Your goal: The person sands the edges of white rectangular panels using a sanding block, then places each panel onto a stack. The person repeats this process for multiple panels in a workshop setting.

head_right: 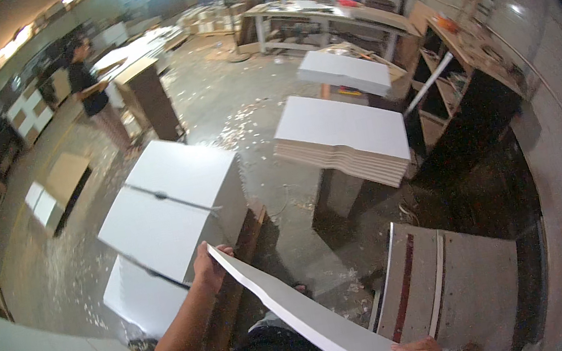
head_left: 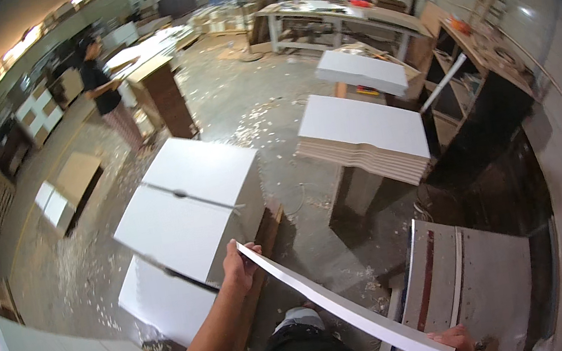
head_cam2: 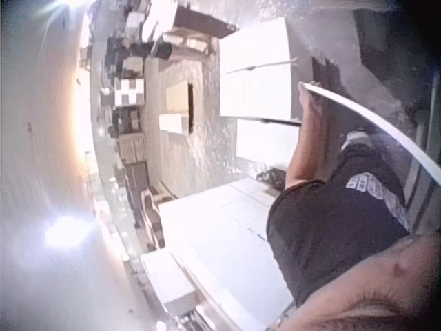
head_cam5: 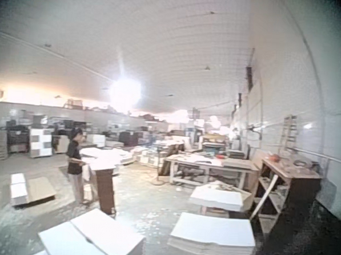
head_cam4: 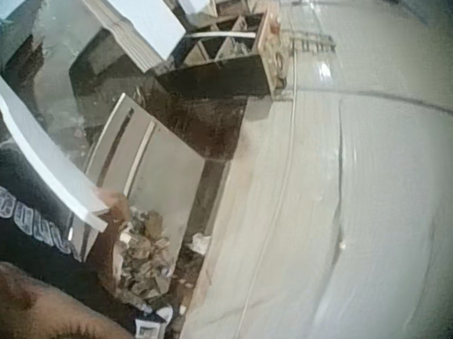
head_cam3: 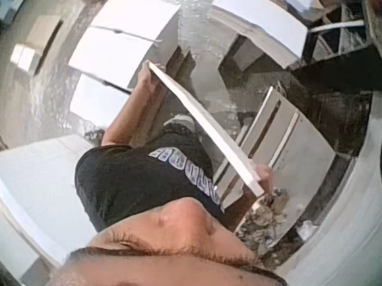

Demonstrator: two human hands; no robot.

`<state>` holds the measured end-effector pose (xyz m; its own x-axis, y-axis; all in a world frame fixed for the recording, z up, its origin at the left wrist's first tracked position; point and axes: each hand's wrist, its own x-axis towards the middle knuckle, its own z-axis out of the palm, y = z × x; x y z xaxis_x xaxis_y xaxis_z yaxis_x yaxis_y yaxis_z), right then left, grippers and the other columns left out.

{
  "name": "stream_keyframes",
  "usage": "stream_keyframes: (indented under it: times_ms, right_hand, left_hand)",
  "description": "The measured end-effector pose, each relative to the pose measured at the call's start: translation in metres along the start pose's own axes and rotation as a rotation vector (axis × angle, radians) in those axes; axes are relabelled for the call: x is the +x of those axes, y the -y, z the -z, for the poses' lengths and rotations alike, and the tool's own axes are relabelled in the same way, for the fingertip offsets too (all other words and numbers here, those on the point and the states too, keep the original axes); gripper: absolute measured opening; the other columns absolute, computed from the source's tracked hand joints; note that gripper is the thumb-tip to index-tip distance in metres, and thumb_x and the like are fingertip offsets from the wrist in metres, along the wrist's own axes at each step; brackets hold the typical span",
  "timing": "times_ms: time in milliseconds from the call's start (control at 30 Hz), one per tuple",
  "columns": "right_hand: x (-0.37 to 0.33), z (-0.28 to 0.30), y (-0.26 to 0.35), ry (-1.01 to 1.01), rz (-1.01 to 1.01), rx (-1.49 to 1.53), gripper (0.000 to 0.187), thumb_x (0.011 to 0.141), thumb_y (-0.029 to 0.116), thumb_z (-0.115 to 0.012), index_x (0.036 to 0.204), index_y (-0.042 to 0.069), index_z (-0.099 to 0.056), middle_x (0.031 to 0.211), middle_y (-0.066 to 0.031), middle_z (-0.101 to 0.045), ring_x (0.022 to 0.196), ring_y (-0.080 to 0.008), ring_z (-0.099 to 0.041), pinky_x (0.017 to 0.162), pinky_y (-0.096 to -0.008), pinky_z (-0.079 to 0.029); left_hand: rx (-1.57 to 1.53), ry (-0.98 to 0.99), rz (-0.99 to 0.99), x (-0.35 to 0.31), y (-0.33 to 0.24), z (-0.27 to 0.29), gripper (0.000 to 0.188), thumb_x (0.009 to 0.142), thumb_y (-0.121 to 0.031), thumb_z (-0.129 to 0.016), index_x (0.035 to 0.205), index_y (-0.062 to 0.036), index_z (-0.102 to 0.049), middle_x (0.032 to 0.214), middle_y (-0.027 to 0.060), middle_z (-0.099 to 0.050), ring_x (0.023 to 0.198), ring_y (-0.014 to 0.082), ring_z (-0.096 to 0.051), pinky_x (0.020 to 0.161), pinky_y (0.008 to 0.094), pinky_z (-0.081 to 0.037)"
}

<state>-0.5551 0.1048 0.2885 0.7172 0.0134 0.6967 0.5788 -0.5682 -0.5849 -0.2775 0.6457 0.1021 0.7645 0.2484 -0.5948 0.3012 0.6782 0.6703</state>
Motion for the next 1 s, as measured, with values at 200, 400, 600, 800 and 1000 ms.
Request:
stream_keyframes:
  times_ms: [200, 400, 600, 800, 1000]
  right_hand:
    - [0.108, -0.046, 0.055, 0.351, 0.112, 0.124, 0.026, 0.096, 0.014, -0.087, 0.117, 0.000, -0.082, 0.099, -0.0205, -0.083, 0.088, -0.0346, -0.079, 0.078, -0.0459, -0.062]
    - [0.118, -0.124, 0.020, 0.392, -0.093, -0.338, 0.060, 0.101, 0.031, -0.089, 0.140, -0.012, -0.073, 0.126, -0.0256, -0.080, 0.119, -0.0405, -0.077, 0.105, -0.0550, -0.062]
    - [0.159, -0.248, 0.050, 0.287, -0.454, 0.328, 0.067, 0.109, 0.030, -0.081, 0.157, -0.011, -0.059, 0.146, -0.0260, -0.070, 0.131, -0.0368, -0.069, 0.114, -0.0512, -0.054]
    - [0.166, -0.413, 0.079, 0.303, -0.833, 0.606, 0.054, 0.115, 0.029, -0.076, 0.154, -0.007, -0.063, 0.140, -0.0204, -0.075, 0.119, -0.0316, -0.073, 0.105, -0.0487, -0.059]
    - [0.161, -0.509, 0.116, 0.427, -0.846, 0.758, 0.047, 0.118, 0.025, -0.072, 0.150, -0.008, -0.065, 0.138, -0.0185, -0.077, 0.117, -0.0292, -0.075, 0.104, -0.0460, -0.060]
  left_hand:
    - [-0.243, -0.069, -0.069, -0.048, -0.056, 0.100, 0.073, 0.124, -0.058, -0.033, 0.139, 0.0091, -0.059, 0.114, 0.0243, -0.074, 0.108, 0.0380, -0.074, 0.105, 0.0524, -0.063]
    - [-0.121, -0.311, -0.073, -0.092, -0.100, 0.194, 0.070, 0.122, -0.059, -0.042, 0.124, 0.0024, -0.076, 0.118, 0.0206, -0.084, 0.112, 0.0330, -0.080, 0.106, 0.0509, -0.062]
    - [-0.149, -0.497, -0.151, -0.101, -0.144, 0.299, 0.073, 0.115, -0.065, -0.056, 0.125, 0.0041, -0.076, 0.118, 0.0167, -0.082, 0.113, 0.0307, -0.079, 0.109, 0.0460, -0.061]
    - [-0.182, -0.424, -0.381, -0.089, -0.202, 0.403, 0.066, 0.116, -0.055, -0.064, 0.147, 0.0019, -0.075, 0.134, 0.0090, -0.082, 0.124, 0.0225, -0.074, 0.117, 0.0381, -0.052]
    - [-0.027, -0.548, -0.202, -0.087, -0.155, 0.505, 0.057, 0.115, -0.048, -0.070, 0.149, -0.0033, -0.076, 0.140, 0.0078, -0.078, 0.126, 0.0225, -0.069, 0.112, 0.0411, -0.052]
